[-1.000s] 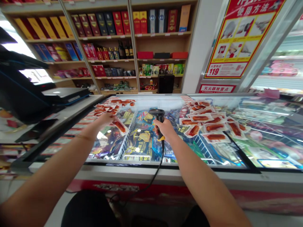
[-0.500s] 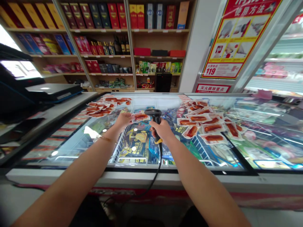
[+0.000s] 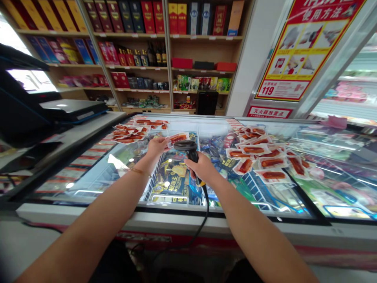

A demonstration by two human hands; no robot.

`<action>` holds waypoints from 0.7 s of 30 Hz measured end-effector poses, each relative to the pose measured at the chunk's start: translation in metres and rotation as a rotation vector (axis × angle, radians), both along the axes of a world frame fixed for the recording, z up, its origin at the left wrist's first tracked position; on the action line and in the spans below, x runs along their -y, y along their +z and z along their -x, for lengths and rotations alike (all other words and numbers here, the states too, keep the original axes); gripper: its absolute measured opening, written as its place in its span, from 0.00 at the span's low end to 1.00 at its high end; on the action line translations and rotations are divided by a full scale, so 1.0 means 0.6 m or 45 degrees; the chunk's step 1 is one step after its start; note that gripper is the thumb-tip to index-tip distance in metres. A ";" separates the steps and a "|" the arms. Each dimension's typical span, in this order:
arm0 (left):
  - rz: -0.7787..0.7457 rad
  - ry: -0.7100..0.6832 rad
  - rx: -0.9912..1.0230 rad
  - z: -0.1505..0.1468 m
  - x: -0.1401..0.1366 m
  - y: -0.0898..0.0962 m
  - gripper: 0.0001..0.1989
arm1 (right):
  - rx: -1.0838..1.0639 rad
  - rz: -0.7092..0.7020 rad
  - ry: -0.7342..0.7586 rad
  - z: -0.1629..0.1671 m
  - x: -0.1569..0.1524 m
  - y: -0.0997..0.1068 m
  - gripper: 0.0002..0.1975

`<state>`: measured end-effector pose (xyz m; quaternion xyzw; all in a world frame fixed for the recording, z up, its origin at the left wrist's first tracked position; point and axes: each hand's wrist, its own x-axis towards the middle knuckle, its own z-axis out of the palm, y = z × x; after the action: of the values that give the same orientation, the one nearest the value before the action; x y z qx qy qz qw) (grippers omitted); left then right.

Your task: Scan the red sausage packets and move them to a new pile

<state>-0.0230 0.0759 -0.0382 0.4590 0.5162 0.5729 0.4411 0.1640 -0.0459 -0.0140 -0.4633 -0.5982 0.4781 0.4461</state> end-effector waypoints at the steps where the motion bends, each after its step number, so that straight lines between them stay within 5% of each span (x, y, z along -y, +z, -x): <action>1: -0.003 -0.003 0.001 0.000 0.001 0.001 0.08 | 0.004 -0.003 0.007 0.000 0.000 0.000 0.12; 15: 0.039 0.036 -0.048 -0.010 0.007 -0.002 0.10 | -0.141 0.059 -0.079 -0.004 -0.006 0.008 0.13; 21: 0.008 0.038 -0.209 -0.073 0.015 0.023 0.09 | -0.197 0.101 -0.231 -0.081 0.006 0.046 0.10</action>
<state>0.0206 0.0667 -0.0242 0.4953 0.5592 0.5383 0.3903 0.2127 -0.0494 0.0136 -0.4944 -0.4983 0.4933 0.5136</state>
